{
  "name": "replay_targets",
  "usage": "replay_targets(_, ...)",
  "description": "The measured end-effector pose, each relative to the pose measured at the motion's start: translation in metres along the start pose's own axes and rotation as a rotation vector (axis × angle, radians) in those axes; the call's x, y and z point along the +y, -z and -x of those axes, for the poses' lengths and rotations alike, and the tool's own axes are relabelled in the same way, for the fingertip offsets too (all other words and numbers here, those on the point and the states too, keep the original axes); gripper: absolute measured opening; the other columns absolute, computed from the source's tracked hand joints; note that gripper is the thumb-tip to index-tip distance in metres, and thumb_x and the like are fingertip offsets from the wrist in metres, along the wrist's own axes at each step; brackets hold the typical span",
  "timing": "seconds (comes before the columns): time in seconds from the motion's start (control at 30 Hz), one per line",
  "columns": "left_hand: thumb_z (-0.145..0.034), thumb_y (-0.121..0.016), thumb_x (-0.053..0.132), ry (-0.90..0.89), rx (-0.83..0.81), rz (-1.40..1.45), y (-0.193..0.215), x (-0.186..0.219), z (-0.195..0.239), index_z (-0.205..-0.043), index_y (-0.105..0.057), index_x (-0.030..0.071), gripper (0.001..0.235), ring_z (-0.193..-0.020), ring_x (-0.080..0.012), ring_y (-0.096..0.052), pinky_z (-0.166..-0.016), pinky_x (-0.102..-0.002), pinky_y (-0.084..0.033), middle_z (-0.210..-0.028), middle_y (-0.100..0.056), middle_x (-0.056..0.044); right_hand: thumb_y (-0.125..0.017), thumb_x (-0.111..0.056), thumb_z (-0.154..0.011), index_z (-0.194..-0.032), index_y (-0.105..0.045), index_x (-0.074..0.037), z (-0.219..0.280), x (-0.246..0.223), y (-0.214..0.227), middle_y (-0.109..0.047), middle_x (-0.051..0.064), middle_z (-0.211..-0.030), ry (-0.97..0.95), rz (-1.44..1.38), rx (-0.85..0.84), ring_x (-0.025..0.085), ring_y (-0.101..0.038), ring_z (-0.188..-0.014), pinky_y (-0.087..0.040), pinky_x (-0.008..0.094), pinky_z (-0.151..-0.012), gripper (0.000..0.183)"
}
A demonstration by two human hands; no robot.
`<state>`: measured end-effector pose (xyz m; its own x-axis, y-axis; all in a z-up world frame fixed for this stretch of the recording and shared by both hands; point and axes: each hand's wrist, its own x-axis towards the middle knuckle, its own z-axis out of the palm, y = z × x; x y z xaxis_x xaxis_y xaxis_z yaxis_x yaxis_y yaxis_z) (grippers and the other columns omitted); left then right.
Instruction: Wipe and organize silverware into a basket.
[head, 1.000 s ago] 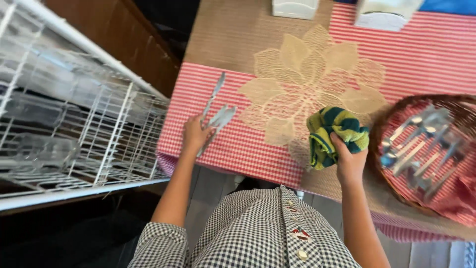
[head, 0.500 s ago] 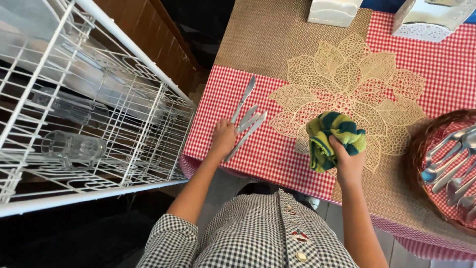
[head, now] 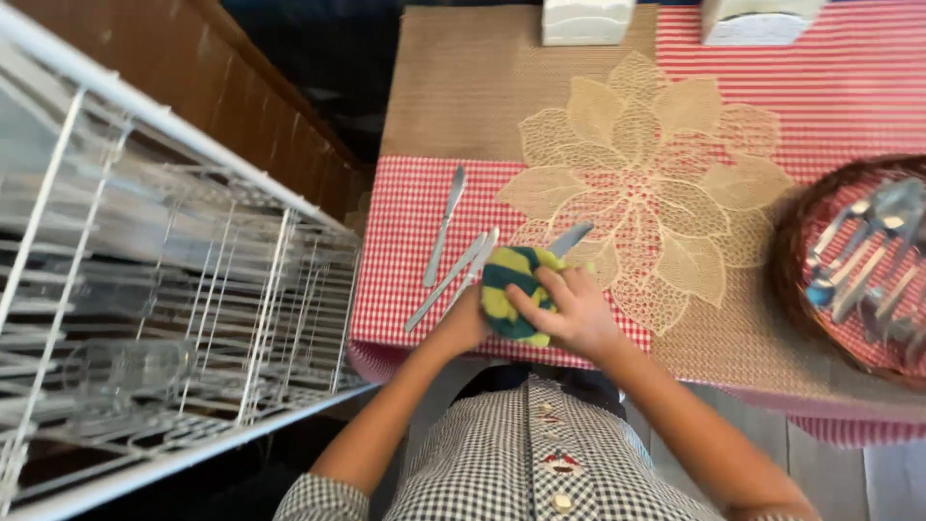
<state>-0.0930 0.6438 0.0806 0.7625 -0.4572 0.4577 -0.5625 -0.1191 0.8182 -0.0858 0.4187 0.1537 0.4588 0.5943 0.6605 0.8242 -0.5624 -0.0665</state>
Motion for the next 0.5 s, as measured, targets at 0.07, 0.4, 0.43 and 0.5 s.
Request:
replay_targets(0.07, -0.109, -0.058, 0.022, 0.26, -0.045, 0.036, 0.001, 0.015, -0.003, -0.124, -0.056, 0.005, 0.023, -0.077, -0.0194, -0.061, -0.066, -0.035, -0.051, -0.092, -0.062, -0.007, -0.081, -0.024, -0.074, -0.13, -0.065, -0.023, 0.016, 0.043, 0.008, -0.062, 0.016, -0.114, -0.085, 0.12, -0.013, 0.032, -0.063, -0.094, -0.051, 0.05, -0.075, 0.059)
replay_targets(0.4, -0.109, -0.045, 0.027, 0.762, -0.017, 0.762, -0.05, 0.026, -0.057, -0.116, -0.051, 0.012, 0.018, -0.047, -0.0053, -0.038, -0.042, -0.023, -0.032, -0.062, -0.043, 0.003, -0.066, -0.03, -0.097, -0.125, -0.063, -0.004, 0.069, -0.003, -0.017, -0.069, 0.01, -0.113, -1.509, -1.568, 0.683, 0.024, -0.066, -0.099, -0.056, 0.039, -0.085, 0.038)
replay_targets(0.43, -0.109, -0.045, 0.027, 0.762, -0.035, 0.753, -0.053, 0.024, -0.056, -0.116, -0.051, 0.012, 0.018, -0.047, -0.0053, -0.038, -0.042, -0.023, -0.032, -0.062, -0.043, 0.003, -0.066, -0.03, -0.097, -0.125, -0.063, -0.004, 0.058, -0.004, -0.001, -0.069, 0.01, -0.113, -1.505, -1.568, 0.707, 0.024, -0.066, -0.099, -0.056, 0.039, -0.085, 0.038)
replay_targets(0.5, -0.109, -0.046, 0.027, 0.679, -0.147, 0.477, -0.069, 0.018, -0.056, -0.118, -0.055, 0.01, 0.021, -0.051, -0.0049, -0.038, -0.044, -0.022, -0.03, -0.066, -0.042, 0.005, -0.061, -0.039, -0.095, -0.125, -0.063, -0.009, 0.043, -0.002, 0.039, -0.071, 0.01, -0.113, -1.666, -1.87, 0.871, 0.027, -0.069, -0.096, -0.06, 0.044, -0.083, 0.043)
